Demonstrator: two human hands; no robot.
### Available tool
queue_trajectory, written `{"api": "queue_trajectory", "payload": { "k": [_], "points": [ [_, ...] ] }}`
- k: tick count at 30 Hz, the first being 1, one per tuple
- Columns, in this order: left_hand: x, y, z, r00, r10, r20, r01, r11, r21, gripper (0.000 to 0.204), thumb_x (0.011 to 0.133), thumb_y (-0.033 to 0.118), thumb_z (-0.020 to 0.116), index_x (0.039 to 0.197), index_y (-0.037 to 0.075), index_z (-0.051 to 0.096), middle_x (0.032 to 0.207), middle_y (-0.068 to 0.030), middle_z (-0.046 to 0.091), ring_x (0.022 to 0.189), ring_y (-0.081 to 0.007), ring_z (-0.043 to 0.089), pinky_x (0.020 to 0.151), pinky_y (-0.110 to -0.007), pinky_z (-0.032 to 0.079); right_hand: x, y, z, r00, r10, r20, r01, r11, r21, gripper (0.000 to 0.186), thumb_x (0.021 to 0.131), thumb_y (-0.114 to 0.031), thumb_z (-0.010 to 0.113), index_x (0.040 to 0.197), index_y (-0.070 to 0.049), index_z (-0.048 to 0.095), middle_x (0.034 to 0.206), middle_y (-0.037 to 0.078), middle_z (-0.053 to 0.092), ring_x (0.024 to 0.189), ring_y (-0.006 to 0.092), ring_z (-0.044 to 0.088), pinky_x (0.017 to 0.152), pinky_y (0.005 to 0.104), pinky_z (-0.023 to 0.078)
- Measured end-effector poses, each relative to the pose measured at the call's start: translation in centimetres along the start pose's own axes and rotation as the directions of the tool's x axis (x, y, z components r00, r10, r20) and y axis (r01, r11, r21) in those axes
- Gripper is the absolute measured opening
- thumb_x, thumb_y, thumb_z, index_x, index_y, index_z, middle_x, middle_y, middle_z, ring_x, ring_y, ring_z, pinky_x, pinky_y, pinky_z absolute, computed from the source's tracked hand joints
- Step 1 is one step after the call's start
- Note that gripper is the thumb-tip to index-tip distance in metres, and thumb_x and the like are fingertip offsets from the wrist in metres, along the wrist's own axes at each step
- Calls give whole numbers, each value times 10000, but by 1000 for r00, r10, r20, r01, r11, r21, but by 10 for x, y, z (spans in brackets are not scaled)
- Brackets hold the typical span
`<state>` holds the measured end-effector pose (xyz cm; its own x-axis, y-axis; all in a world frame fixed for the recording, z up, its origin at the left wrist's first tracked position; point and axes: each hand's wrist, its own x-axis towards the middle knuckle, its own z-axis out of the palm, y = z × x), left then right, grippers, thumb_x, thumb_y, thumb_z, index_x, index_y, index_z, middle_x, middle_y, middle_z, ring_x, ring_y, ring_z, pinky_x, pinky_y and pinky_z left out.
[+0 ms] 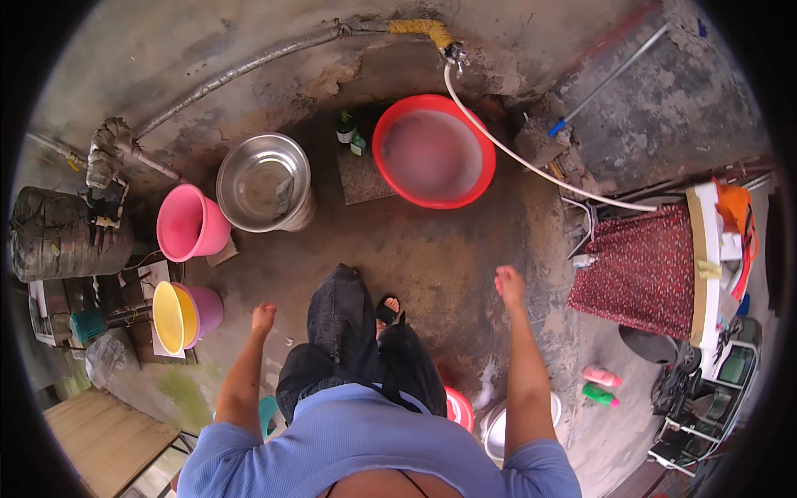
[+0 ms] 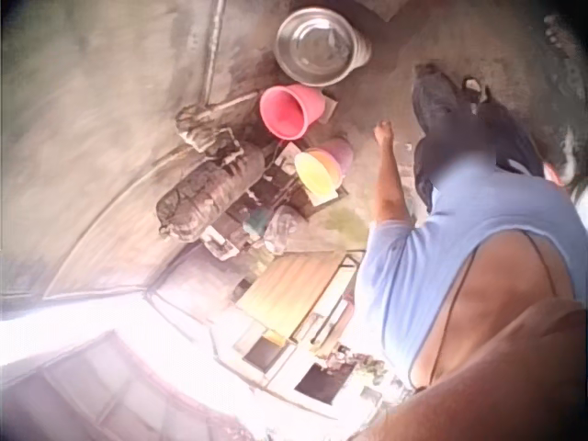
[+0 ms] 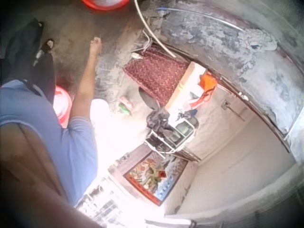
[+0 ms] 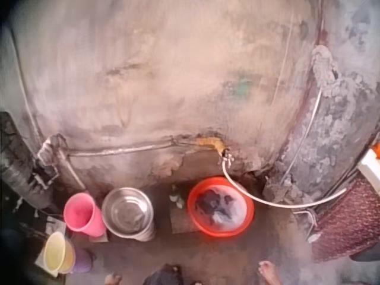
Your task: The person washes clothes in a basin with water and detergent, and then hangs the items on a drying rack using hangers.
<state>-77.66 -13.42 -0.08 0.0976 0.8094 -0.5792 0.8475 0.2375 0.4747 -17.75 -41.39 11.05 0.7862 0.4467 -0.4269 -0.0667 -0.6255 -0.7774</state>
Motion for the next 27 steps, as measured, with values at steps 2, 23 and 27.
{"api": "queue_trajectory", "payload": {
  "k": [2,23,27],
  "points": [
    [8,61,-2,997,-66,29,69,987,-147,198,753,182,567,894,57,628,828,-106,641,771,-219,607,708,-298,468,92,-120,20,968,-247,36,249,956,-155,196,878,-231,488,941,-87,605,647,1,577,512,43,492,443,187,400],
    [388,539,453,794,604,69,-581,723,373,512,730,381,599,1205,237,472,1359,-103,272,1233,-369,242,972,-515,265,733,41,263,979,-200,46,155,578,-801,893,662,-628,556,1251,16,366,1155,256,481,1080,391,456,926,446,342],
    [399,538,514,865,474,168,-501,836,222,570,712,419,623,1236,290,437,1393,-106,190,1229,-407,222,981,-530,245,840,86,275,951,-183,250,309,632,-710,929,696,-586,547,1329,1,205,1315,248,305,1225,391,284,999,473,244]
  ]
}}
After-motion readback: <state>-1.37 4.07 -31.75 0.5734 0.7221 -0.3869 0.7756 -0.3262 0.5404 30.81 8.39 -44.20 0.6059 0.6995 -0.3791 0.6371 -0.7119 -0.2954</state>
